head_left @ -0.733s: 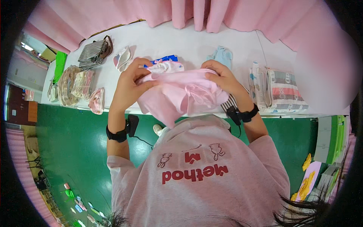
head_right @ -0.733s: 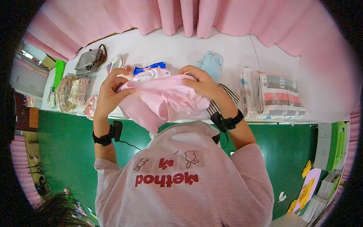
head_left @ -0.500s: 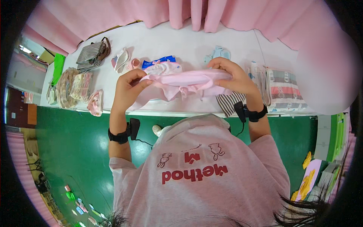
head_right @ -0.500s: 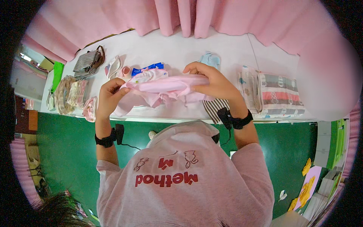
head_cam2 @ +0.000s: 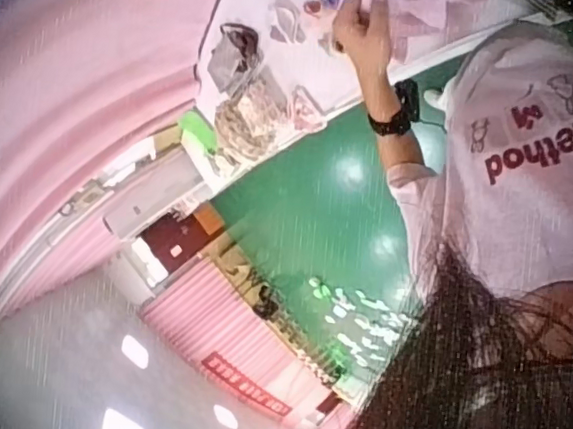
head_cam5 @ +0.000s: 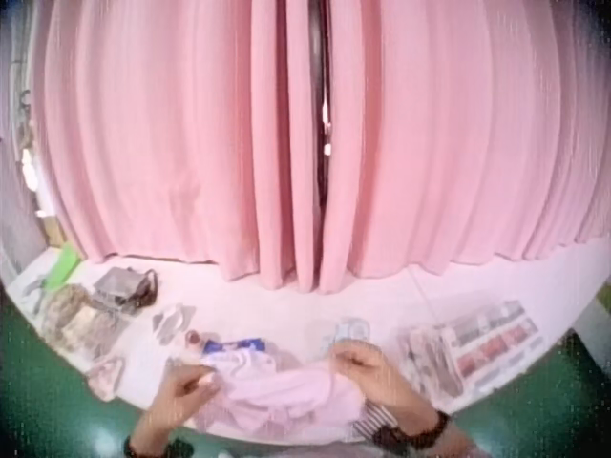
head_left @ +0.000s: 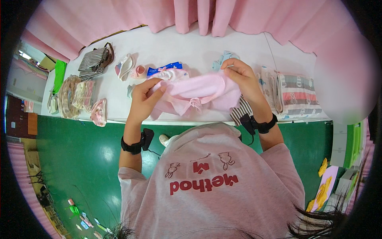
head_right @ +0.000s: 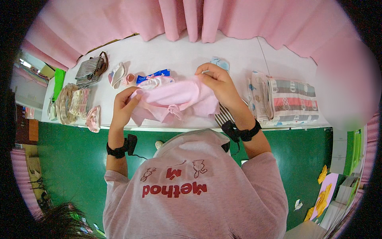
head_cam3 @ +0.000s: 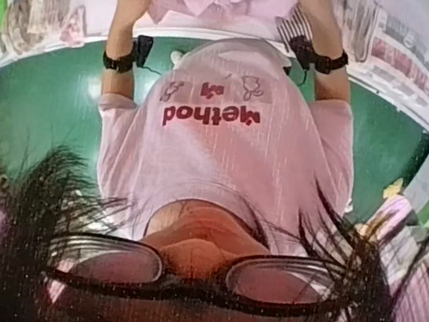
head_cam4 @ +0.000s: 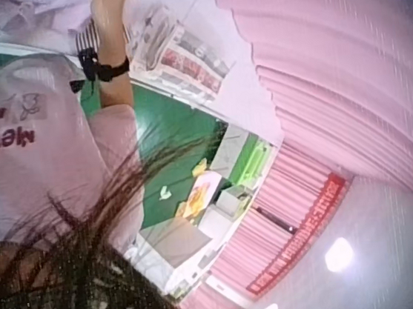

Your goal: Tidying up a nursery by folding yellow cloths, placing pillows and a toy on beds, and sorting baby clothes onto a shelf.

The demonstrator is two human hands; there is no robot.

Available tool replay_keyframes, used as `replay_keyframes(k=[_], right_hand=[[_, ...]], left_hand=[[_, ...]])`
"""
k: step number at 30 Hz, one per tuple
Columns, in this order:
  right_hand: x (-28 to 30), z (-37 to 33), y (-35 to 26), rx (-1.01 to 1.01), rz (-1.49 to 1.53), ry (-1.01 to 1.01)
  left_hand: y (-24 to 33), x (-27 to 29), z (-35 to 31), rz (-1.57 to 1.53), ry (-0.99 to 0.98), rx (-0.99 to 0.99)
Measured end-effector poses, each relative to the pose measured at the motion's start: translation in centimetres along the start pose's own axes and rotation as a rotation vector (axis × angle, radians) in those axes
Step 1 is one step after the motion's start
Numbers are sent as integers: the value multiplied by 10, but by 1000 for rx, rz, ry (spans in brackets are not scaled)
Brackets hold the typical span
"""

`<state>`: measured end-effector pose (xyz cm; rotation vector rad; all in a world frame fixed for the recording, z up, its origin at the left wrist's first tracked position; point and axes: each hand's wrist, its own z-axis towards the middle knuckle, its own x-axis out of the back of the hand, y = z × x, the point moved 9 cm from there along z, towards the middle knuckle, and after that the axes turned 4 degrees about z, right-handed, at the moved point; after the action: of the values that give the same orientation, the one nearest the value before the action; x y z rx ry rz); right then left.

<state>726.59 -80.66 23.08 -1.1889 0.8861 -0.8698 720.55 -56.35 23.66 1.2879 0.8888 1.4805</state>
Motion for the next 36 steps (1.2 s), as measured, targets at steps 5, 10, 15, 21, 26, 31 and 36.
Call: replay_keyframes(k=[5, 10, 15, 21, 26, 31, 36], right_hand=[[1, -2, -5, -46, -158, -38], [-3, -9, -20, 82, -395, -129], [-1, -8, -17, 106, -319, -104], [-17, -12, -24, 149, -300, -59], [-17, -15, -37, 159, -319, -90], [-22, -22, -56, 302, -491, -228], [-13, -24, -61, 290, -466, -51]], left_hand=[[-5, -1, 0, -196, -117, 5], [-8, -10, -2, -237, -258, 55], [8, -19, -4, -20, -212, 99], [20, -29, -3, 86, -275, -107], [34, -35, -8, -218, -318, -3], [27, -24, -10, -145, -272, -13], [30, -19, -11, 41, -139, -26]])
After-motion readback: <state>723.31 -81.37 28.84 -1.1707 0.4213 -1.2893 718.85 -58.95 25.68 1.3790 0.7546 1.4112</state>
